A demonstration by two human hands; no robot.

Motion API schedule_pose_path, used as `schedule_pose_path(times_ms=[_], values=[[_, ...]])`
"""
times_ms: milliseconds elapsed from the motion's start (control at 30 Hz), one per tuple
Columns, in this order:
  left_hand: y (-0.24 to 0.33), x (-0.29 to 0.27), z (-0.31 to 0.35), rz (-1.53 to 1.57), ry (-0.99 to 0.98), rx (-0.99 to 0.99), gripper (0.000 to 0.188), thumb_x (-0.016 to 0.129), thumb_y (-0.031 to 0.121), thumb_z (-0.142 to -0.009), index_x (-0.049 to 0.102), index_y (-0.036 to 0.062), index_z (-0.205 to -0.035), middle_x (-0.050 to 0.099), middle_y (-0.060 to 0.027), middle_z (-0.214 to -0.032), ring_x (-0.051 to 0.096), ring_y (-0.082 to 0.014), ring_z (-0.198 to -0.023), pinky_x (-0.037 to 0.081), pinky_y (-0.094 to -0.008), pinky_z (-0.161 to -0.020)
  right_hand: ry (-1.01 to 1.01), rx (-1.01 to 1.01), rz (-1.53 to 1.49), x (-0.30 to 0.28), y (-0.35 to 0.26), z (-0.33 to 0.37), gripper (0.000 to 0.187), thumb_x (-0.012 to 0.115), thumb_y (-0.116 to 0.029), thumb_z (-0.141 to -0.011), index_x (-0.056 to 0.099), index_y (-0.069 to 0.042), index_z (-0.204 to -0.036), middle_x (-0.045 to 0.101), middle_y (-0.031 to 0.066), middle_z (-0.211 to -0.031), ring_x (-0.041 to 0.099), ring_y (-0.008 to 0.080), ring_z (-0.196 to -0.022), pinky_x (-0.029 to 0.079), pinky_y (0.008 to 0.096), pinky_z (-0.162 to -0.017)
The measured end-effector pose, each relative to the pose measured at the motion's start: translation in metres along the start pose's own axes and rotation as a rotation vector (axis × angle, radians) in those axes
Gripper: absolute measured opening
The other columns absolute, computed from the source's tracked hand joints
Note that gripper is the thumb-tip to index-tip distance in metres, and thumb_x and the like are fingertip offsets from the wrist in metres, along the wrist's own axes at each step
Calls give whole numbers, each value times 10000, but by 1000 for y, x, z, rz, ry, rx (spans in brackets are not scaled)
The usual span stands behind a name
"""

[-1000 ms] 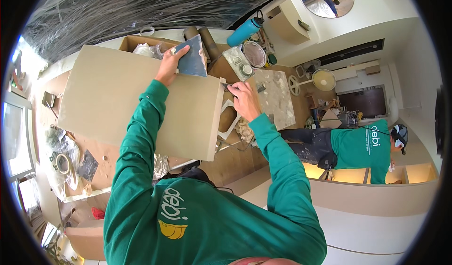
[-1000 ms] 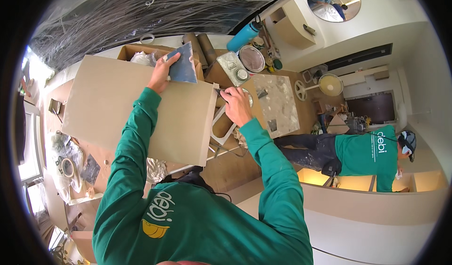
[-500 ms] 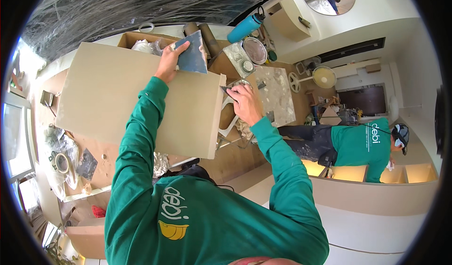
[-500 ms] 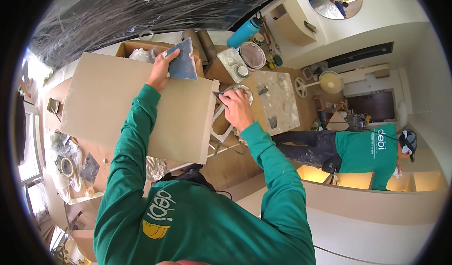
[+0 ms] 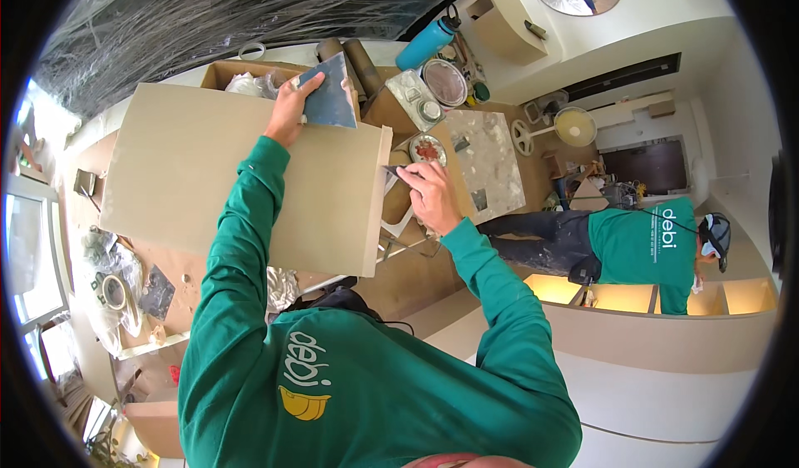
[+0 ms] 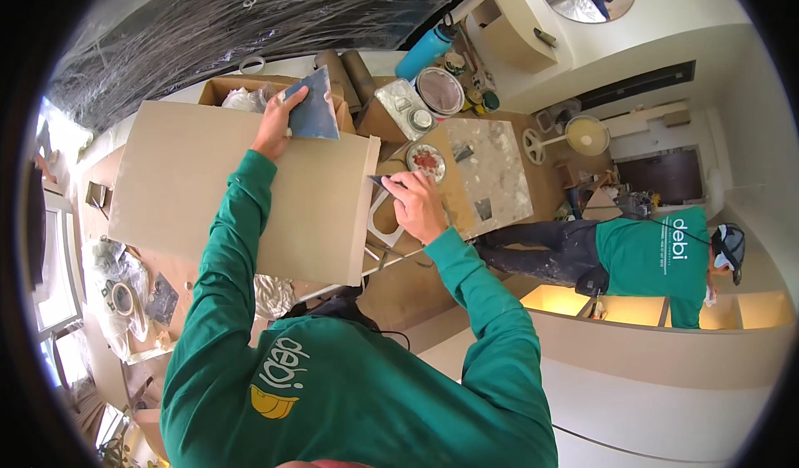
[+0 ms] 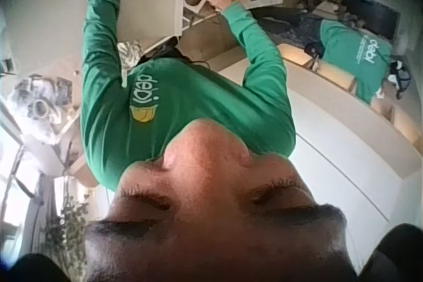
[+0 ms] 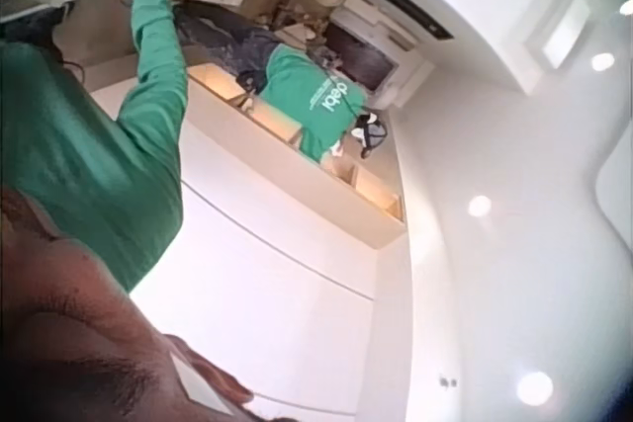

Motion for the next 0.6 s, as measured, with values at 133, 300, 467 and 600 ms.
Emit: schedule_pose_path(times_ms=[133,300,467,600], values=[[0,-1,0,0,1,23,265,728,228,-952,686,1,-1083,724,-45,-942,694,-134,-783,590,-301,-729,117,-26,-14,13,9,-9,475,630,47,-761,711,-54,-1218,641,73,-1111,555,317,-1046,460,445,-936],[-2,-3,0,-3,-23,-4,266,731,225,-950,686,2,-1089,729,-48,-954,700,-135,-794,590,-291,-744,48,-54,41,24,13,10,493,649,29,-767,694,-65,-1249,633,72,-1142,561,302,-1048,458,432,-905],[-6,-5,-5,-10,-18,-10,272,711,235,-965,680,9,-1114,730,-46,-985,702,-135,-818,588,-292,-757,61,-25,19,0,25,4,447,628,44,-770,718,-48,-1198,644,74,-1103,562,305,-1028,459,440,-898],[-5,-7,-6,-4,-9,-16,294,739,234,-944,680,-2,-1107,728,-54,-982,704,-142,-823,590,-300,-768,62,16,54,-9,31,-29,431,609,43,-789,718,-45,-1197,638,62,-1094,566,299,-1017,469,455,-868]])
Point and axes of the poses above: each hand's wrist, its own z-axis away from the middle knuckle, its own x-axis out of the palm, y = z × x, the point moved 1 cm from there along -z, towards the middle knuckle
